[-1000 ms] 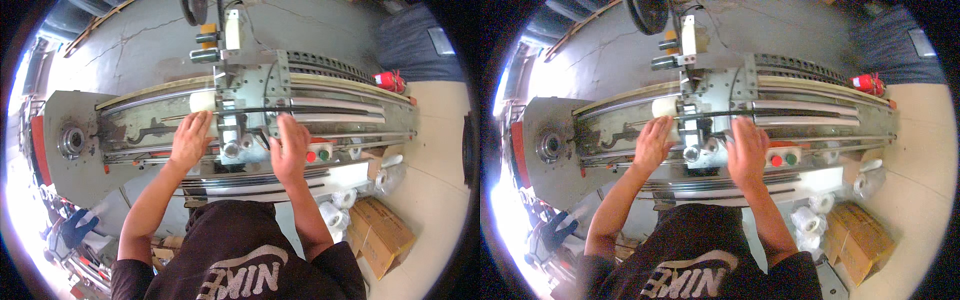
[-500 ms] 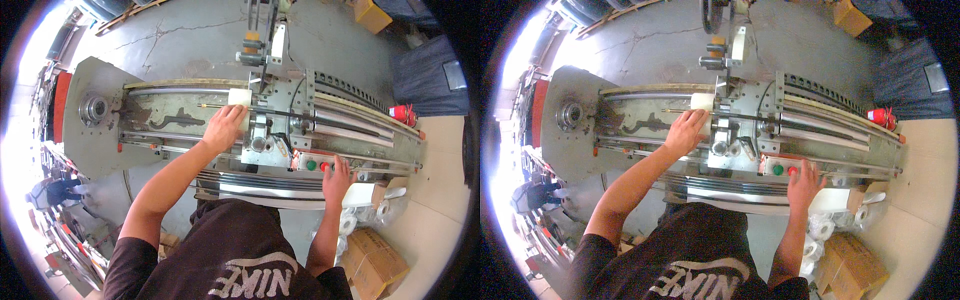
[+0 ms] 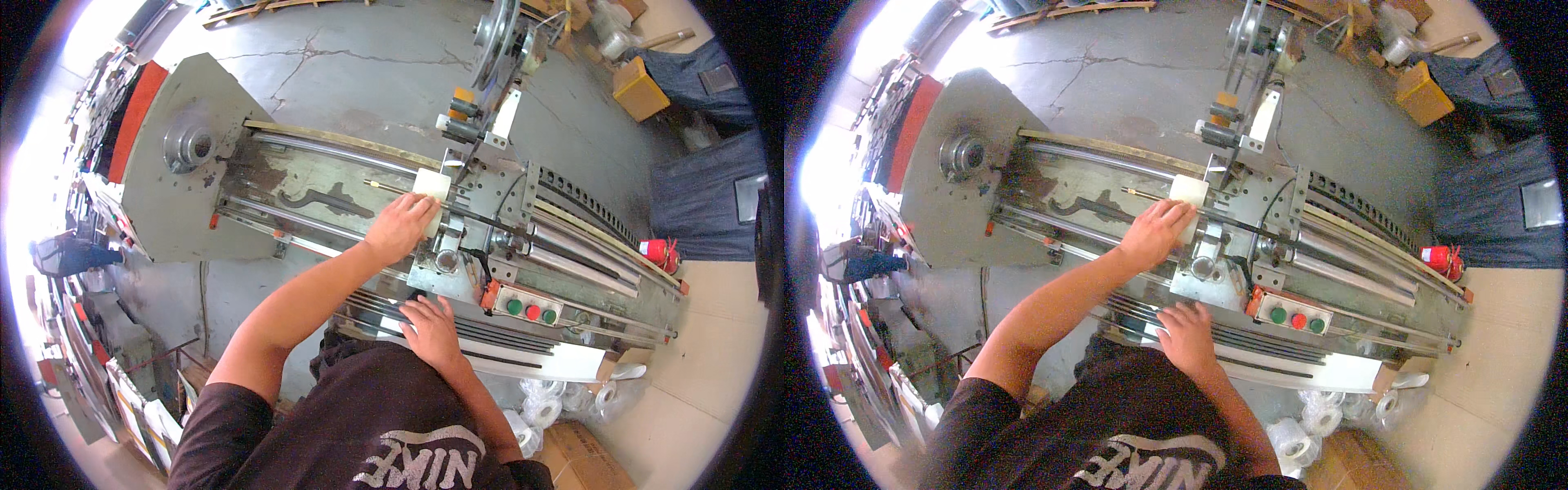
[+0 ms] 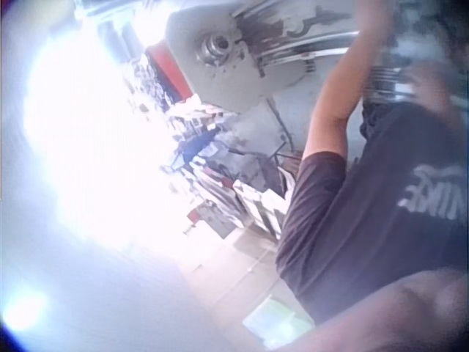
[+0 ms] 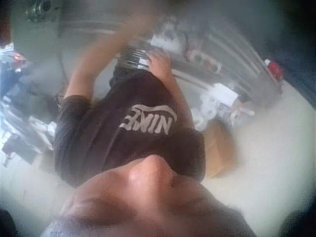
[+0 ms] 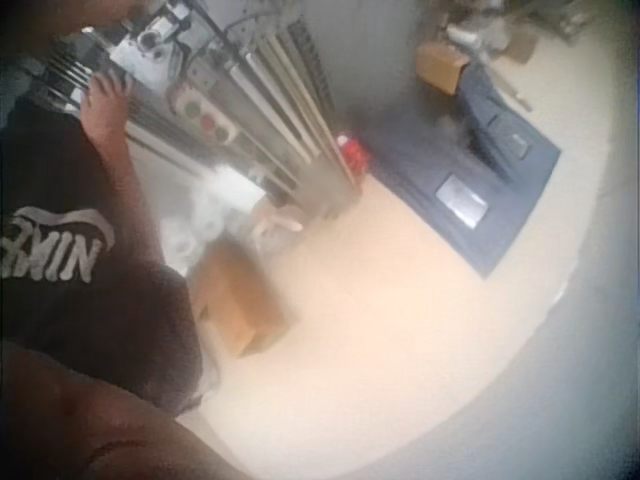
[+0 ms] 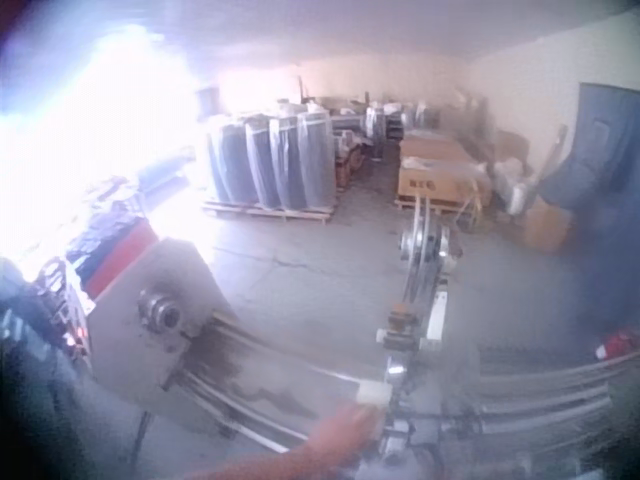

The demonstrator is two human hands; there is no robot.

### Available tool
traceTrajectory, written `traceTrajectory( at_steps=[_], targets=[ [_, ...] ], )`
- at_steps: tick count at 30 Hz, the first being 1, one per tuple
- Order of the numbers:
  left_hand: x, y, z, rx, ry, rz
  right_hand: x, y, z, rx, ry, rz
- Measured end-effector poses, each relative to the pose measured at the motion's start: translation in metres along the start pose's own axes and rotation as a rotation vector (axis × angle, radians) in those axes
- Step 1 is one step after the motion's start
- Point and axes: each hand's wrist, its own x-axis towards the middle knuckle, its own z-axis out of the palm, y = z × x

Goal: The person operates an industrial slitting or winding machine, threading material through rollers and securing it to a spindle. They use their hands to guide the thin material, adjust the alignment of the rolls, and press buttons on a control panel to manage the machine's operation.

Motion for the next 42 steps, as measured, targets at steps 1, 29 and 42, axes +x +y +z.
traceTrajectory(
  at_steps=[1,29,42],
  targets=[
    [-0.002,-0.001,0.001,0.0,0.011,0.001,-0.001,0.0,0.002,0.001,-0.057,-0.013],
    [-0.138,-0.267,-0.082,0.037,0.142,0.013,0.152,-0.176,0.074,0.067,0.212,0.075],
    [-0.189,-0.355,-0.119,0.083,0.022,-0.118,0.188,-0.164,0.081,-0.089,0.16,0.351]
  ],
)
